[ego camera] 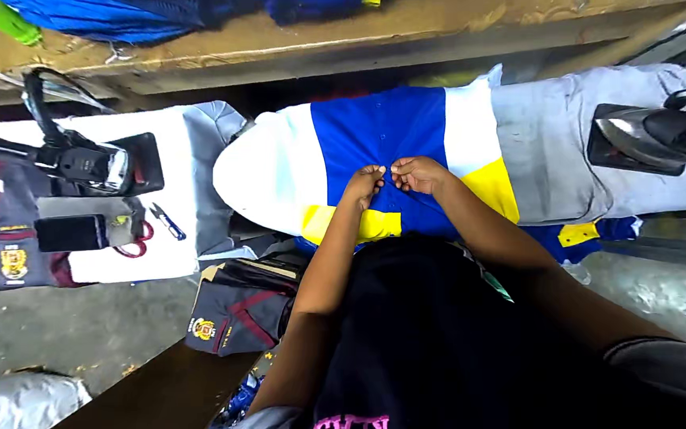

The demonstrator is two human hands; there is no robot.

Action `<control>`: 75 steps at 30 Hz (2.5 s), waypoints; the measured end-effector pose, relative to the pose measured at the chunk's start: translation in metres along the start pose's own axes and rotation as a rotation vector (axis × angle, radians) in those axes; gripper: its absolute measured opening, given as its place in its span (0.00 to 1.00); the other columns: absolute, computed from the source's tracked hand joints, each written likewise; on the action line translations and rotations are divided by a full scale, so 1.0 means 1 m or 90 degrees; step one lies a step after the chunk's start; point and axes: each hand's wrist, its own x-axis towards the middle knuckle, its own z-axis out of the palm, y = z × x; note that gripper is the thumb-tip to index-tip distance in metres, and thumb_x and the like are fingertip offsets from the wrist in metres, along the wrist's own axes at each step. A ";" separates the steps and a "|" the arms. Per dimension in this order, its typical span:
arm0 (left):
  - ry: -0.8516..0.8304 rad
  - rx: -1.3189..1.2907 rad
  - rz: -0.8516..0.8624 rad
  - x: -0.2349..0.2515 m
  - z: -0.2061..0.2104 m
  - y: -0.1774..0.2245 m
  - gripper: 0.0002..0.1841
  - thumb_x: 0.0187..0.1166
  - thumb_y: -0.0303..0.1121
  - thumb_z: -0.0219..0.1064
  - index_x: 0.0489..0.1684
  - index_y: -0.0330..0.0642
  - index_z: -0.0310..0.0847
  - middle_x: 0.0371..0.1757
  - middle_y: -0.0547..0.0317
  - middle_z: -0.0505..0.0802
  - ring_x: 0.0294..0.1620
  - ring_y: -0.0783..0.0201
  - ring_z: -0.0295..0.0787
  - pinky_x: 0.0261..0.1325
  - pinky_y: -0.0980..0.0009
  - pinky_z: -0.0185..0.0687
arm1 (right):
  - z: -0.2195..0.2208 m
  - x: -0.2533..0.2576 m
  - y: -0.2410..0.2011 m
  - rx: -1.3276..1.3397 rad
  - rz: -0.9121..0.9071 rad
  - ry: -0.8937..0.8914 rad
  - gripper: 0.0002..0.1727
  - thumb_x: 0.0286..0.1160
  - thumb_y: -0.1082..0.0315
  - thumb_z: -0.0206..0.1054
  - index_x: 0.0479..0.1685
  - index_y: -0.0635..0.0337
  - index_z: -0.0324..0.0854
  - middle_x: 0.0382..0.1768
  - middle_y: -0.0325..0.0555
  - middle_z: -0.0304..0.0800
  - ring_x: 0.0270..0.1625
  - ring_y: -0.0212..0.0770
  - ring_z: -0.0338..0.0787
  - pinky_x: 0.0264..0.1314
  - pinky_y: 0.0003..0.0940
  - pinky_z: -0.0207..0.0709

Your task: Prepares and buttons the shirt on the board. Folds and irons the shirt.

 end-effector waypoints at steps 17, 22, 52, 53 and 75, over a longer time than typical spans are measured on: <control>-0.003 0.384 0.114 -0.042 -0.004 -0.015 0.13 0.88 0.29 0.60 0.62 0.30 0.78 0.45 0.44 0.91 0.41 0.57 0.88 0.49 0.57 0.84 | 0.010 -0.039 0.012 -0.694 -0.054 -0.033 0.20 0.87 0.57 0.65 0.50 0.70 0.84 0.46 0.65 0.88 0.53 0.63 0.88 0.59 0.67 0.76; -0.034 0.602 0.131 -0.065 0.008 -0.032 0.14 0.86 0.30 0.64 0.64 0.31 0.82 0.59 0.36 0.91 0.61 0.39 0.89 0.67 0.39 0.81 | 0.035 -0.067 0.032 -0.735 -0.092 0.077 0.14 0.90 0.64 0.60 0.51 0.69 0.84 0.46 0.65 0.90 0.54 0.65 0.91 0.56 0.65 0.80; 0.025 0.335 0.074 -0.060 0.010 -0.042 0.10 0.83 0.27 0.67 0.55 0.29 0.84 0.43 0.45 0.92 0.42 0.58 0.88 0.52 0.58 0.84 | 0.031 -0.061 0.063 -0.381 -0.140 0.206 0.10 0.84 0.70 0.66 0.49 0.71 0.85 0.39 0.55 0.89 0.40 0.44 0.86 0.49 0.43 0.79; 0.026 0.326 0.075 -0.061 0.010 -0.041 0.10 0.83 0.27 0.67 0.54 0.30 0.84 0.43 0.46 0.92 0.40 0.59 0.88 0.51 0.59 0.84 | 0.031 -0.062 0.064 -0.378 -0.144 0.213 0.10 0.84 0.70 0.66 0.49 0.71 0.84 0.39 0.55 0.88 0.40 0.43 0.86 0.48 0.42 0.79; 0.078 0.327 0.115 -0.066 0.026 -0.042 0.09 0.81 0.23 0.65 0.51 0.27 0.86 0.41 0.44 0.93 0.44 0.58 0.90 0.56 0.58 0.83 | 0.025 -0.077 0.052 -0.195 -0.030 0.105 0.13 0.90 0.71 0.58 0.62 0.69 0.81 0.48 0.53 0.90 0.44 0.38 0.92 0.50 0.35 0.87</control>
